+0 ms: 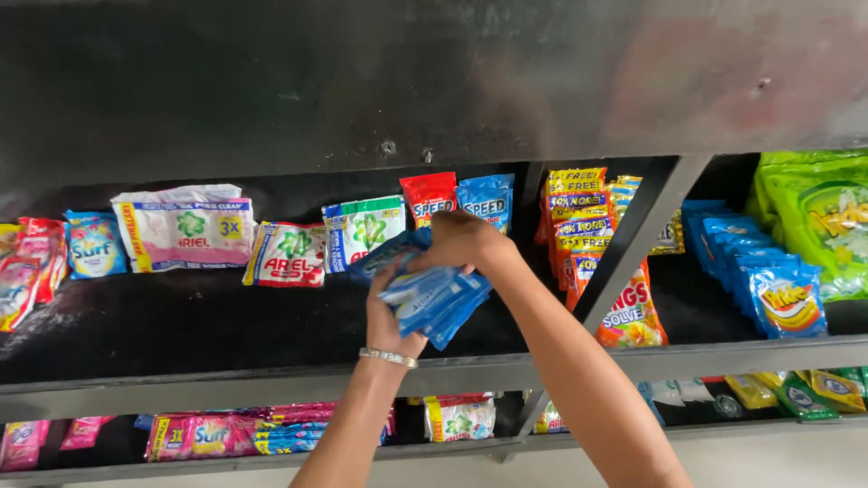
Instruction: The recorder is taking detergent sachets from a box and arranging them neatly on the store shelves.
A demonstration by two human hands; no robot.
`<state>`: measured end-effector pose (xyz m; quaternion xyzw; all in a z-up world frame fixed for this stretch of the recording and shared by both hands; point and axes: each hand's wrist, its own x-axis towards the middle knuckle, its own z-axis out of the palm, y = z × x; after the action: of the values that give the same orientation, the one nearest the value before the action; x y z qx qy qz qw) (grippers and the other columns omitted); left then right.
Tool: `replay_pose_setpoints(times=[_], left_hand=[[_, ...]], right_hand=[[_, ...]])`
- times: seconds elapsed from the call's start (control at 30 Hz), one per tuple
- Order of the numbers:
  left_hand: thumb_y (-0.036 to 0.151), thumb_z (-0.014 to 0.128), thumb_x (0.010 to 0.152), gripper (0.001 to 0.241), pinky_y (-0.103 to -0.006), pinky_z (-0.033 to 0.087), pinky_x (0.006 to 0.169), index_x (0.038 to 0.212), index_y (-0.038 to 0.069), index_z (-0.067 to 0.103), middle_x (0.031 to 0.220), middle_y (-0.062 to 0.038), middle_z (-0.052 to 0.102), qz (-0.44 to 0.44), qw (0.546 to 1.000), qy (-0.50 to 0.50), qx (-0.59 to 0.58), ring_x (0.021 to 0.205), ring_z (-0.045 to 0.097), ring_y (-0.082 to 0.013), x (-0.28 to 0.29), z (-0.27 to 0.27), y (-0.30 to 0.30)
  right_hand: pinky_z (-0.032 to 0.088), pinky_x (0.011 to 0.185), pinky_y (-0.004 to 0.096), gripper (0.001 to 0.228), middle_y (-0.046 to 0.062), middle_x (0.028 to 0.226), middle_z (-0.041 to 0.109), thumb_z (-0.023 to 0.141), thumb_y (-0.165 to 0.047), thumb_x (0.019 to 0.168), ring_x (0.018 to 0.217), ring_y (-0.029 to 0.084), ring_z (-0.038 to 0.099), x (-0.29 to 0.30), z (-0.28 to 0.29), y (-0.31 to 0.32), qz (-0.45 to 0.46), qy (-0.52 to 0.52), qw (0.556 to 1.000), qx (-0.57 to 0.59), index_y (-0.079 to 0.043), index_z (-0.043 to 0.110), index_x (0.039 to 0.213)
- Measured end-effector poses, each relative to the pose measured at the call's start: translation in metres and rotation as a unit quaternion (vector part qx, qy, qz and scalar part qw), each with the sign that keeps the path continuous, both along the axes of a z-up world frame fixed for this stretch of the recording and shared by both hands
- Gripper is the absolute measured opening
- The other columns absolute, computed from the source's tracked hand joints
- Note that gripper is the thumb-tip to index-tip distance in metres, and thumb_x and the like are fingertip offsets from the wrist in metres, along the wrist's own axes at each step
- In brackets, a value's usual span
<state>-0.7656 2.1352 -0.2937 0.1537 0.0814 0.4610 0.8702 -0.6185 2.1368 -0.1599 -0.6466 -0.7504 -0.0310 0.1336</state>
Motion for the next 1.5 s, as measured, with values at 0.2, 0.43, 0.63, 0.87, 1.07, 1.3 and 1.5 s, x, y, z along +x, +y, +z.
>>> replay_pose_setpoints(times=[0.2, 0.43, 0.63, 0.87, 1.07, 1.3, 1.5], left_hand=[[0.039, 0.062, 0.092, 0.037, -0.0424, 0.058, 0.09, 0.117, 0.012, 0.066, 0.113, -0.011, 0.075, -0.019, 0.998, -0.003, -0.067, 0.103, 0.072, -0.0292, 0.009, -0.021, 0.001], [0.025, 0.069, 0.09, 0.039, -0.0454, 0.059, 0.089, 0.124, 0.009, 0.062, 0.117, -0.013, 0.072, 0.022, 0.996, 0.074, 0.04, 0.105, 0.071, -0.0296, -0.017, -0.002, 0.0], [0.026, 0.069, 0.091, 0.038, -0.0454, 0.061, 0.084, 0.123, 0.007, 0.064, 0.115, -0.014, 0.074, 0.069, 0.992, 0.102, -0.023, 0.101, 0.074, -0.0283, -0.05, -0.003, 0.009], [0.024, 0.069, 0.09, 0.036, -0.0451, 0.061, 0.083, 0.123, 0.01, 0.065, 0.115, -0.011, 0.075, 0.085, 0.988, 0.13, -0.018, 0.1, 0.073, -0.0272, -0.059, 0.004, 0.011], [0.023, 0.072, 0.084, 0.04, -0.0485, 0.061, 0.082, 0.123, 0.016, 0.063, 0.114, -0.01, 0.074, 0.089, 0.982, 0.161, -0.031, 0.102, 0.073, -0.0285, -0.051, 0.022, -0.006], [0.018, 0.074, 0.082, 0.047, -0.0507, 0.062, 0.083, 0.126, 0.019, 0.06, 0.117, -0.009, 0.072, 0.085, 0.986, 0.143, -0.022, 0.105, 0.072, -0.0304, -0.035, 0.015, -0.004], [0.016, 0.073, 0.081, 0.048, -0.0542, 0.061, 0.081, 0.127, 0.02, 0.057, 0.118, -0.009, 0.07, 0.112, 0.971, 0.204, -0.058, 0.106, 0.071, -0.0321, -0.028, 0.018, -0.001]], right_hand=[[0.061, 0.056, 0.033, 0.06, 0.02, 0.115, 0.073, 0.083, -0.036, 0.079, 0.084, 0.029, 0.079, 0.015, 0.007, -0.009, -0.067, 0.191, 0.963, -0.178, 0.001, 0.067, 0.122], [0.061, 0.072, 0.036, 0.077, 0.017, 0.117, 0.07, 0.08, -0.005, 0.076, 0.096, 0.023, 0.071, 0.075, -0.062, 0.022, -0.001, 0.459, 0.888, -0.03, -0.007, 0.047, 0.145], [0.057, 0.092, 0.036, 0.067, 0.012, 0.12, 0.067, 0.08, -0.002, 0.084, 0.106, 0.021, 0.068, 0.114, -0.142, 0.045, 0.083, 0.756, 0.641, 0.103, -0.005, 0.05, 0.143], [0.05, 0.091, 0.052, 0.102, 0.023, 0.127, 0.043, 0.102, -0.032, 0.059, 0.116, 0.046, 0.049, 0.079, -0.165, 0.01, -0.347, 0.218, 0.911, 0.039, -0.018, 0.038, 0.137], [0.053, 0.085, 0.055, 0.074, 0.019, 0.124, 0.05, 0.082, -0.059, 0.082, 0.118, 0.039, 0.055, 0.066, -0.169, 0.022, -0.333, 0.104, 0.929, 0.126, -0.011, 0.047, 0.126], [0.058, 0.081, 0.052, 0.062, 0.024, 0.132, 0.045, 0.072, -0.038, 0.087, 0.107, 0.043, 0.059, 0.116, -0.22, 0.066, -0.347, 0.106, 0.931, 0.036, -0.012, 0.045, 0.137], [0.062, 0.077, 0.047, 0.038, 0.027, 0.135, 0.045, 0.063, -0.02, 0.097, 0.116, 0.044, 0.057, 0.117, -0.214, 0.067, -0.271, 0.071, 0.948, 0.154, -0.009, 0.054, 0.132]])
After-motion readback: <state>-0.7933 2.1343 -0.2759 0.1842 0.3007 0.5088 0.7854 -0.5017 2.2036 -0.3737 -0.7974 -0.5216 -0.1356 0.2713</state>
